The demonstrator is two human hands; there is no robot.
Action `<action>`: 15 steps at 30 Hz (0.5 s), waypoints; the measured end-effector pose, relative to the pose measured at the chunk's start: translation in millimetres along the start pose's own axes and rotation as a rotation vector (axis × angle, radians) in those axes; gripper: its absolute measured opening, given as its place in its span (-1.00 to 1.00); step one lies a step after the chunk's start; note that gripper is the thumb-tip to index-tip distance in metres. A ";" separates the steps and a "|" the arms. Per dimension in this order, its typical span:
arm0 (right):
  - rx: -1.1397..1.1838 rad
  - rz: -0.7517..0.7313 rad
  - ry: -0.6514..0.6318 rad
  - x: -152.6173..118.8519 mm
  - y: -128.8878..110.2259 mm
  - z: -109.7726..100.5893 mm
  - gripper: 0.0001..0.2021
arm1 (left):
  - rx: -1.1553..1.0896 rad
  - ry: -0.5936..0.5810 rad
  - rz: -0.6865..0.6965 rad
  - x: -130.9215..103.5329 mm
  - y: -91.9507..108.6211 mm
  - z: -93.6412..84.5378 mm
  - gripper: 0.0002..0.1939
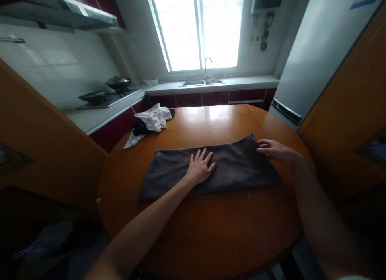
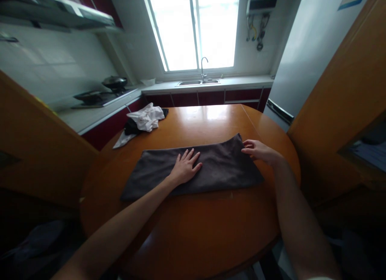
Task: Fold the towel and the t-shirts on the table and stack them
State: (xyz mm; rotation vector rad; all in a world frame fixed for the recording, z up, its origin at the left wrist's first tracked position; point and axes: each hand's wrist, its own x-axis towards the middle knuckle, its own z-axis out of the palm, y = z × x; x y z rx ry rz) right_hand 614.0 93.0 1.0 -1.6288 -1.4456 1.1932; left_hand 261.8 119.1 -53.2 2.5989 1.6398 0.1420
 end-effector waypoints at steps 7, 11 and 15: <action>0.100 -0.113 0.071 3.9 -15.1 19.1 -0.61 | 0.002 0.022 0.006 -0.1 0.8 2.1 -0.33; 0.227 -0.139 0.106 4.4 -28.9 41.1 -0.59 | -0.040 0.068 0.022 0.5 0.5 6.9 -0.33; 0.277 -0.203 0.162 0.7 -42.0 75.0 -0.60 | -0.171 0.245 0.185 0.5 4.6 2.4 -0.27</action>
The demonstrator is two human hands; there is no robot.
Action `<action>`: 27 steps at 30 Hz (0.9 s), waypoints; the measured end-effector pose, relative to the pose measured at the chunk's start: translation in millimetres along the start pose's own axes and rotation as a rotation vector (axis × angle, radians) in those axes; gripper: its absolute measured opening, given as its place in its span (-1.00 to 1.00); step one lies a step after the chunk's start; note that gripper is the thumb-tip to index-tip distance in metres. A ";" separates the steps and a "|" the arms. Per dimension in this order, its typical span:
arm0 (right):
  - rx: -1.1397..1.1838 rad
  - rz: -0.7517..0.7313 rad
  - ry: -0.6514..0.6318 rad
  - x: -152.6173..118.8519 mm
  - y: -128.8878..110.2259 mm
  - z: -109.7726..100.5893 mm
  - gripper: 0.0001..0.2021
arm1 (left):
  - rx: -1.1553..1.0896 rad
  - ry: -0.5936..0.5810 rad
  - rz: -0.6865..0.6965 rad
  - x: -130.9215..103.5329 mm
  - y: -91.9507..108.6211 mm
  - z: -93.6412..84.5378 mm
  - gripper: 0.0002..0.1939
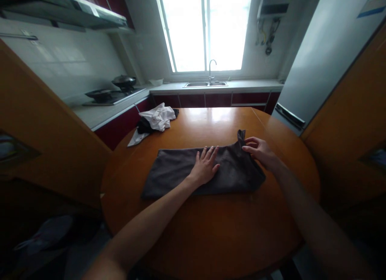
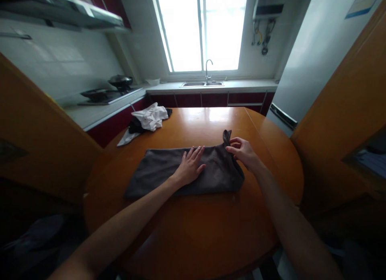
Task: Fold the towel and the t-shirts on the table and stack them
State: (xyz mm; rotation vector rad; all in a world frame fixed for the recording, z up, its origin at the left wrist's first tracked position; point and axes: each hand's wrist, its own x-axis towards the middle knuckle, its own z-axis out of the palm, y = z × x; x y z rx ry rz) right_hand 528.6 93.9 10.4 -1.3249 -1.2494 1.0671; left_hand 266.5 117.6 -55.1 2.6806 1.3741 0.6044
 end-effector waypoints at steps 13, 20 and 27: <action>-0.315 -0.319 0.103 -18.8 29.2 79.6 -0.59 | -0.540 0.134 0.314 -0.3 14.8 -6.8 -0.35; -0.290 -0.199 0.001 -24.8 29.1 77.8 -0.47 | -0.541 0.147 0.184 1.2 10.1 -2.1 -0.46; -0.108 -0.169 -0.047 -24.3 20.9 73.5 -0.51 | -0.675 0.101 0.000 0.6 15.5 -3.8 -0.61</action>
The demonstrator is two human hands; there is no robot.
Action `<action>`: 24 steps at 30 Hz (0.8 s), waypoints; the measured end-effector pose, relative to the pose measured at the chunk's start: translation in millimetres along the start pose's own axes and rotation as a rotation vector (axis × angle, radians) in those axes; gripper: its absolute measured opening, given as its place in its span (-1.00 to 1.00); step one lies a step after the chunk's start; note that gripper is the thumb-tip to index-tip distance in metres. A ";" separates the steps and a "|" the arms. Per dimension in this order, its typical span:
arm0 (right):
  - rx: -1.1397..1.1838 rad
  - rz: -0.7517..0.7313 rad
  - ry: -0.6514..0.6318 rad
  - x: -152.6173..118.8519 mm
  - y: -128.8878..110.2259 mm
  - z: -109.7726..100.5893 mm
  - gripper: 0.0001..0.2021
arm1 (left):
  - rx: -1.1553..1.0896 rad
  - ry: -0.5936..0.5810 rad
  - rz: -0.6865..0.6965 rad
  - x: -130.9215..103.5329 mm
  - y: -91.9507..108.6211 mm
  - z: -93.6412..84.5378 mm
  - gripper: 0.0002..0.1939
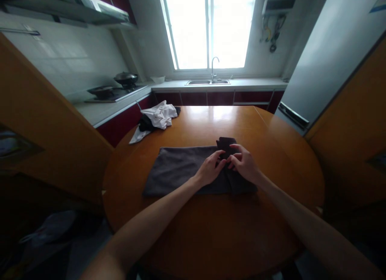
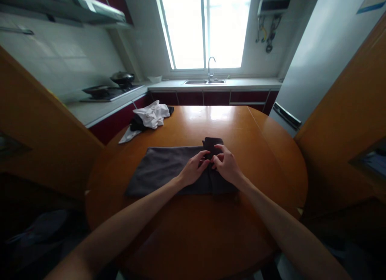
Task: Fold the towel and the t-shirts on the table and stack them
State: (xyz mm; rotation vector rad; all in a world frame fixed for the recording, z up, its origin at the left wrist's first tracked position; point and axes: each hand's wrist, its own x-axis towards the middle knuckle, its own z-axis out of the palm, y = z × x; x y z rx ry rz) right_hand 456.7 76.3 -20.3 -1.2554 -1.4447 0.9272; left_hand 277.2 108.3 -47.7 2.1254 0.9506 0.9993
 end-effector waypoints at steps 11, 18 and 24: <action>-0.100 -0.282 0.171 -4.9 -12.0 -7.9 -0.84 | -0.168 0.234 -0.213 8.8 6.0 -24.2 -0.53; -0.449 -0.540 -0.133 -29.0 -14.5 17.4 -0.67 | -0.062 0.234 -0.247 19.2 2.9 -89.2 -0.43; -0.659 -0.608 -0.298 -44.1 -7.4 36.2 -0.28 | -0.067 0.144 -0.383 8.7 1.7 -133.6 -0.34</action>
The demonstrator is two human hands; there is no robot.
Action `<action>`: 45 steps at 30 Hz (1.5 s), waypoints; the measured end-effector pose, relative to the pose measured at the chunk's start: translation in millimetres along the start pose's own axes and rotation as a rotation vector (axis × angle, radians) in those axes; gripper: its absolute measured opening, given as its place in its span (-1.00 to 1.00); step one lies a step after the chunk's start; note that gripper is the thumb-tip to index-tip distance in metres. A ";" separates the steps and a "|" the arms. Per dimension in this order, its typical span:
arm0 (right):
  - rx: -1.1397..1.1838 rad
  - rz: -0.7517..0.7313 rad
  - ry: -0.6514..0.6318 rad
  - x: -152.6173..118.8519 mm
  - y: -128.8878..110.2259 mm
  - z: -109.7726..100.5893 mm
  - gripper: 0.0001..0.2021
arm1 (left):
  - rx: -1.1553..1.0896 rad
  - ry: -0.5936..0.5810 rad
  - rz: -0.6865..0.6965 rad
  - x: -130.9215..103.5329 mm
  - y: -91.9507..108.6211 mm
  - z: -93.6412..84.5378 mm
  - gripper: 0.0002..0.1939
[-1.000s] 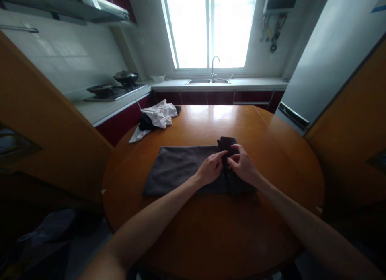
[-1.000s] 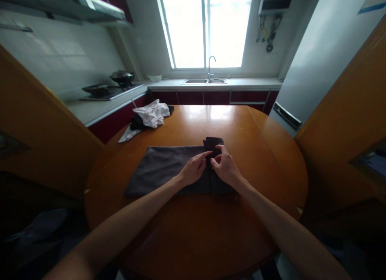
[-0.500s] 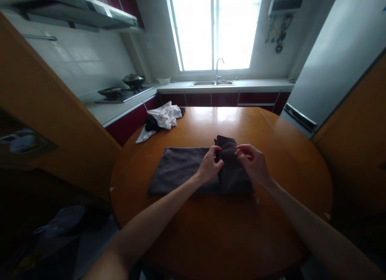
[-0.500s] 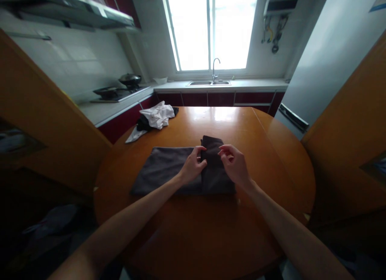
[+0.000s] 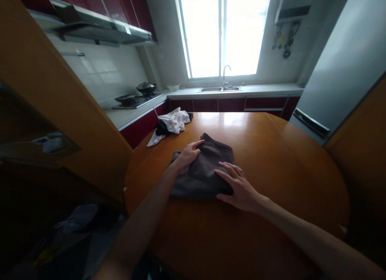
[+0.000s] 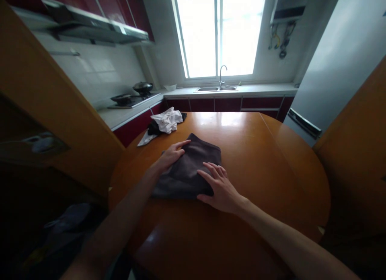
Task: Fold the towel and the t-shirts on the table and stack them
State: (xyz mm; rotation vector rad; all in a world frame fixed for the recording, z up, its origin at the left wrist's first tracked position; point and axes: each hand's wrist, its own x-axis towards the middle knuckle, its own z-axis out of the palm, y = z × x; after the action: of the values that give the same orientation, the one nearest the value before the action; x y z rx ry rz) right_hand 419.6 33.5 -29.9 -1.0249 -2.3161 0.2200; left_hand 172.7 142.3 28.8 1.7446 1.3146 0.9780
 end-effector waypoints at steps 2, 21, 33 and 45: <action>-0.005 0.005 -0.008 -1.5 0.4 8.0 -0.27 | -0.001 0.024 -0.014 -7.8 -1.1 -15.5 -0.35; 0.015 -0.049 -0.079 -9.2 -1.8 36.7 -0.29 | -0.198 0.113 -0.160 -64.6 -69.7 -83.1 -0.29; 0.020 -0.080 -0.111 -8.7 -1.3 35.2 -0.23 | -0.119 0.089 -0.168 -69.3 -88.8 -88.4 -0.28; 0.056 -0.086 -0.168 -7.1 -5.6 27.7 -0.42 | 0.353 0.199 0.061 -49.6 -92.8 -94.4 -0.44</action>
State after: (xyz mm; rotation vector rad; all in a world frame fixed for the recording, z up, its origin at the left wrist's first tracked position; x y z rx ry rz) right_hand 403.9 26.8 -53.5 -0.9078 -2.4838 0.3457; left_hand 40.8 123.7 -18.6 1.9991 1.6502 1.0219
